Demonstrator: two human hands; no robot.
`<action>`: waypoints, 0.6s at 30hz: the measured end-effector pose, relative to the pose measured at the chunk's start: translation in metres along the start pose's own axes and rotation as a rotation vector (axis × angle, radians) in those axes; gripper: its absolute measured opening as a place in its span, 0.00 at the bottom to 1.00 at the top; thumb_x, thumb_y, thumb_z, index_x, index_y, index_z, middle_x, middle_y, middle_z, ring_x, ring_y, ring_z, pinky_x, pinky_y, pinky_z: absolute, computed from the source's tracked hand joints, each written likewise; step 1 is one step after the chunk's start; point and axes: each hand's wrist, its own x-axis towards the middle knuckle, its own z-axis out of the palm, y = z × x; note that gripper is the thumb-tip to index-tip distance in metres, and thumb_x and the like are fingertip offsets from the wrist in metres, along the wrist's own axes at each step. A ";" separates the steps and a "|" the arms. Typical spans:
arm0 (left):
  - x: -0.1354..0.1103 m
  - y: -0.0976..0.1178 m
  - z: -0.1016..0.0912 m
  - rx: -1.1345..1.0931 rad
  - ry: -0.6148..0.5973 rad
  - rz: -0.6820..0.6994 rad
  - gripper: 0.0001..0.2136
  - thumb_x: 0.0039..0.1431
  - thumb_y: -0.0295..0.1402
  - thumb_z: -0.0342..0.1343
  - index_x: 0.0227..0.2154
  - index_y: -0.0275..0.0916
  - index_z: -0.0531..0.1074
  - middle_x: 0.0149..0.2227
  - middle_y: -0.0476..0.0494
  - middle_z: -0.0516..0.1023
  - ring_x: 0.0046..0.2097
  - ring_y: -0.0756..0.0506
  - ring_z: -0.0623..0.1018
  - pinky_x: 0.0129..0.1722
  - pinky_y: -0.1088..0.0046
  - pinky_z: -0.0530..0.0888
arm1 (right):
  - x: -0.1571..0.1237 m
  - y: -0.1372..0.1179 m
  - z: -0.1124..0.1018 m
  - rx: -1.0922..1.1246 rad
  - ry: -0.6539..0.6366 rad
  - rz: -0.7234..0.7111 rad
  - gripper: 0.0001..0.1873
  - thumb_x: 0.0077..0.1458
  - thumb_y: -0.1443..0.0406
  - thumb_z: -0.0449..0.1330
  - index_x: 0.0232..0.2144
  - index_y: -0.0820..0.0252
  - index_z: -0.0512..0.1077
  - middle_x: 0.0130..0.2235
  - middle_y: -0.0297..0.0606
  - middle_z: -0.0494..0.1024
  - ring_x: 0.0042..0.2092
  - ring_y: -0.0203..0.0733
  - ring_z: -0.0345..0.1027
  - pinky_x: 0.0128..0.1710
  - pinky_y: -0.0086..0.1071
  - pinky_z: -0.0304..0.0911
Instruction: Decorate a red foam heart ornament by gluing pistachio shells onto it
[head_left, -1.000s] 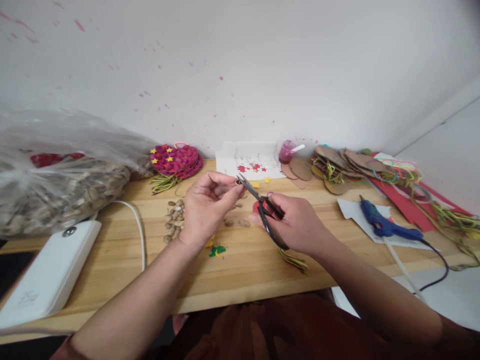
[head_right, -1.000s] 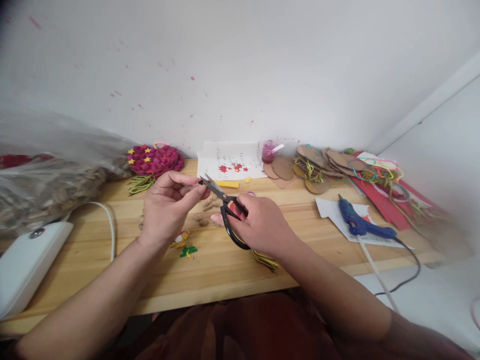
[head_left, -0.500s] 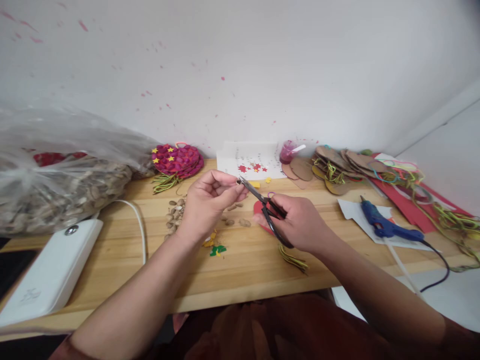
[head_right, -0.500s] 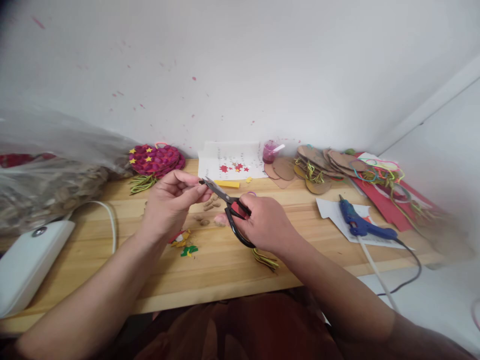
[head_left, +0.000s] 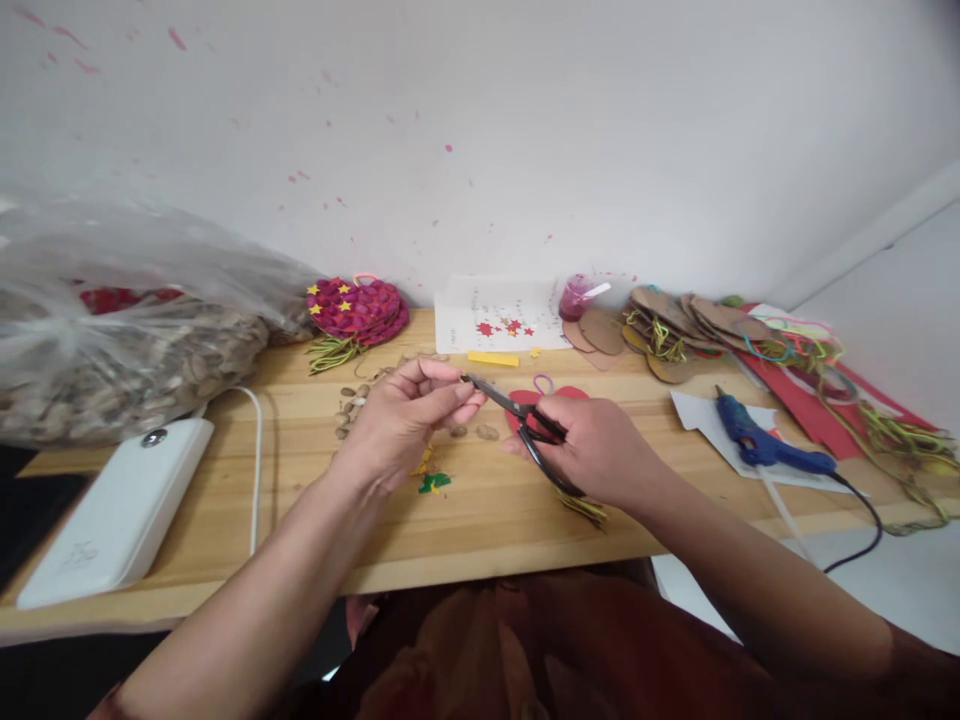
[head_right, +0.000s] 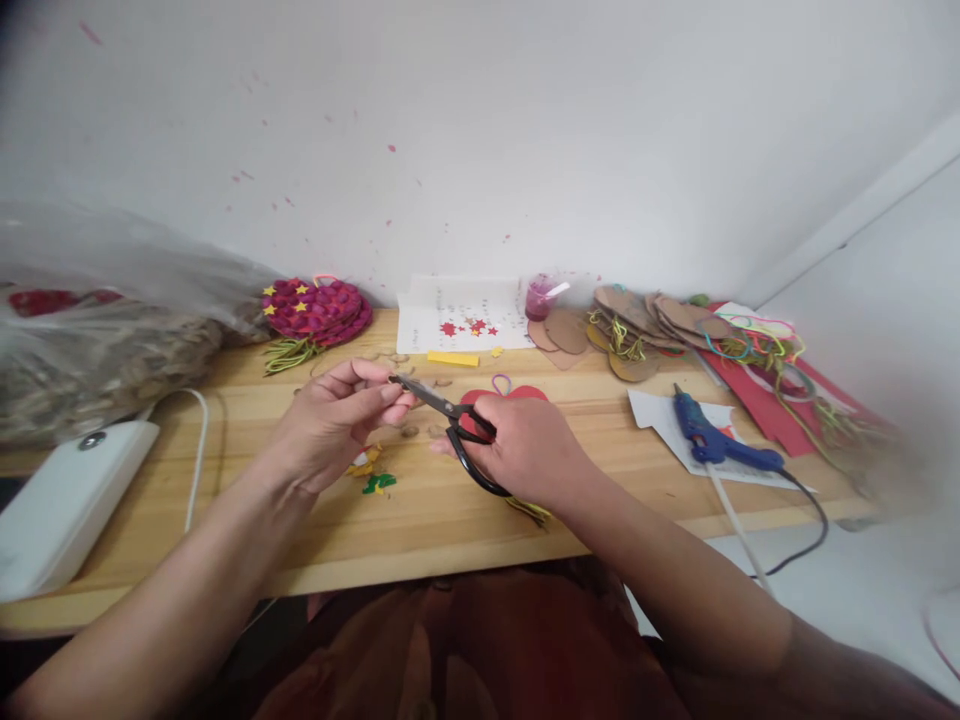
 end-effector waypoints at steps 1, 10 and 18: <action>-0.005 -0.001 -0.002 -0.010 0.017 -0.013 0.16 0.40 0.25 0.77 0.30 0.35 0.75 0.29 0.43 0.84 0.32 0.47 0.85 0.34 0.78 0.82 | -0.002 -0.001 0.002 0.007 -0.015 0.005 0.25 0.59 0.44 0.60 0.25 0.55 0.62 0.22 0.30 0.68 0.25 0.36 0.57 0.27 0.31 0.47; -0.044 -0.011 -0.020 -0.060 0.078 -0.055 0.16 0.39 0.25 0.78 0.29 0.35 0.76 0.27 0.45 0.83 0.30 0.48 0.84 0.32 0.79 0.82 | -0.015 -0.011 0.013 0.079 -0.045 -0.040 0.28 0.56 0.42 0.62 0.22 0.55 0.60 0.20 0.29 0.67 0.23 0.34 0.55 0.25 0.31 0.47; -0.058 -0.019 -0.023 -0.054 0.084 0.070 0.16 0.41 0.28 0.78 0.32 0.36 0.78 0.28 0.48 0.83 0.31 0.50 0.84 0.34 0.81 0.81 | -0.028 -0.017 0.013 0.181 -0.048 0.027 0.26 0.52 0.43 0.66 0.24 0.55 0.64 0.23 0.31 0.73 0.23 0.35 0.61 0.25 0.31 0.53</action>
